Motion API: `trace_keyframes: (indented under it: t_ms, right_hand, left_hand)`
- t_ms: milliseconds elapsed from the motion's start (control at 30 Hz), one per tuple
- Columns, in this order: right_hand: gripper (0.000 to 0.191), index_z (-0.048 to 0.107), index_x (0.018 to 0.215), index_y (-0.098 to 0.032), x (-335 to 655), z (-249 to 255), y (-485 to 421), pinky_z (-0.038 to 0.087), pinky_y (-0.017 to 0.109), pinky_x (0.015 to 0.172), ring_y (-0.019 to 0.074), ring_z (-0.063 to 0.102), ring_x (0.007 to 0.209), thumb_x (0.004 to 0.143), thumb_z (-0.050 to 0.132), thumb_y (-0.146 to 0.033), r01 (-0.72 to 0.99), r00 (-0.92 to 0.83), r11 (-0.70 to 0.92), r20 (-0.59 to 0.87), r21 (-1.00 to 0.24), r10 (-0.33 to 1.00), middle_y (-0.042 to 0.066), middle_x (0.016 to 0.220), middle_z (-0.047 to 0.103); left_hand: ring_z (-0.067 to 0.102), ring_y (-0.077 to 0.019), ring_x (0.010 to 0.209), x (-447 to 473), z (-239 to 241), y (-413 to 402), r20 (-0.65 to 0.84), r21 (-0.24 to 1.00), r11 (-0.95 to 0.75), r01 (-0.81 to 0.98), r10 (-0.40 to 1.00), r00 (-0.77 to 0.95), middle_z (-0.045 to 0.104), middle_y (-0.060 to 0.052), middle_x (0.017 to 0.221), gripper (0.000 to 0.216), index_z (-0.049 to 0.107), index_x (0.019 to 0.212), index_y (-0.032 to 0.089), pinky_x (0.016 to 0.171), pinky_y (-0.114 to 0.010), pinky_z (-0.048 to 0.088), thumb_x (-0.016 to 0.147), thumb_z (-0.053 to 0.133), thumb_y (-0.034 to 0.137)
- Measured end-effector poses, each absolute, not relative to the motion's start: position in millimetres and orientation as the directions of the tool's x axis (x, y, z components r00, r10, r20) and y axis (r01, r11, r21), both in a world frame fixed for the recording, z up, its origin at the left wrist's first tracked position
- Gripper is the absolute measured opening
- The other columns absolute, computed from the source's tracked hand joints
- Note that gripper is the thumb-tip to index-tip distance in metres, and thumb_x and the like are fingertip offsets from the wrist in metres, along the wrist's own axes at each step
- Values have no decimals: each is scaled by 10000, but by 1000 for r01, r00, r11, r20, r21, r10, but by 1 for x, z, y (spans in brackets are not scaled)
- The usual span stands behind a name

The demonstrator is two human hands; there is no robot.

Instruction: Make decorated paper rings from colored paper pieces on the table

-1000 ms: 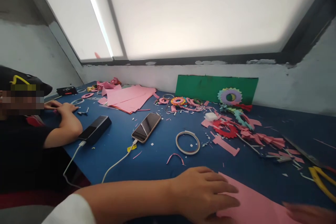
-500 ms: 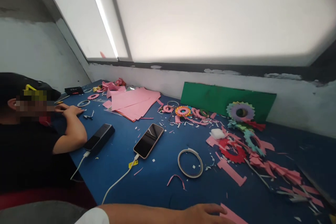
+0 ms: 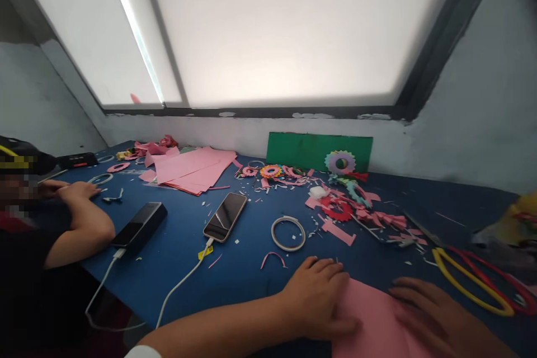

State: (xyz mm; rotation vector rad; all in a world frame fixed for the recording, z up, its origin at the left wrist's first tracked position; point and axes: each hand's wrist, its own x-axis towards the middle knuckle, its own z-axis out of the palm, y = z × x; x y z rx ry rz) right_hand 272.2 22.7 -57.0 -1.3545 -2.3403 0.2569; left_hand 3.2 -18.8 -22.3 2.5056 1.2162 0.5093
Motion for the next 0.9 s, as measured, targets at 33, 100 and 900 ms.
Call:
trace_keyframes:
  t_ms: [33, 100, 900]
  right_hand:
    - [378, 685, 929, -267, 270, -49, 22, 512, 371, 838, 255, 613, 970, 707, 537, -535, 793, -450, 494, 204, -358, 870, 80, 1052, 644]
    - [458, 666, 1004, -229, 267, -38, 22, 482, 411, 873, 290, 578, 1031, 666, 580, -526, 814, -453, 453, 89, -363, 887, 118, 1114, 608]
    - [192, 619, 847, -233, 225, -8, 3, 449, 303, 700, 185, 603, 778, 847, 430, -272, 789, -455, 446, 87, -423, 886, 24, 812, 662]
  left_hand:
    - [397, -276, 1225, 3, -22, -17, 167, 449, -581, 679, 801, 575, 468, -125, 1321, 669, 416, 1255, 150, 1022, -455, 263, 732, 545, 548]
    - [432, -272, 1189, 1, -22, -14, 156, 496, -574, 651, 797, 584, 499, -112, 1291, 667, 427, 1251, 167, 1007, -450, 280, 712, 588, 525]
    - [623, -130, 787, -28, -3, -2, 60, 619, -430, 657, 860, 506, 676, -1, 906, 268, 666, 959, 234, 644, -191, 442, 802, 473, 134]
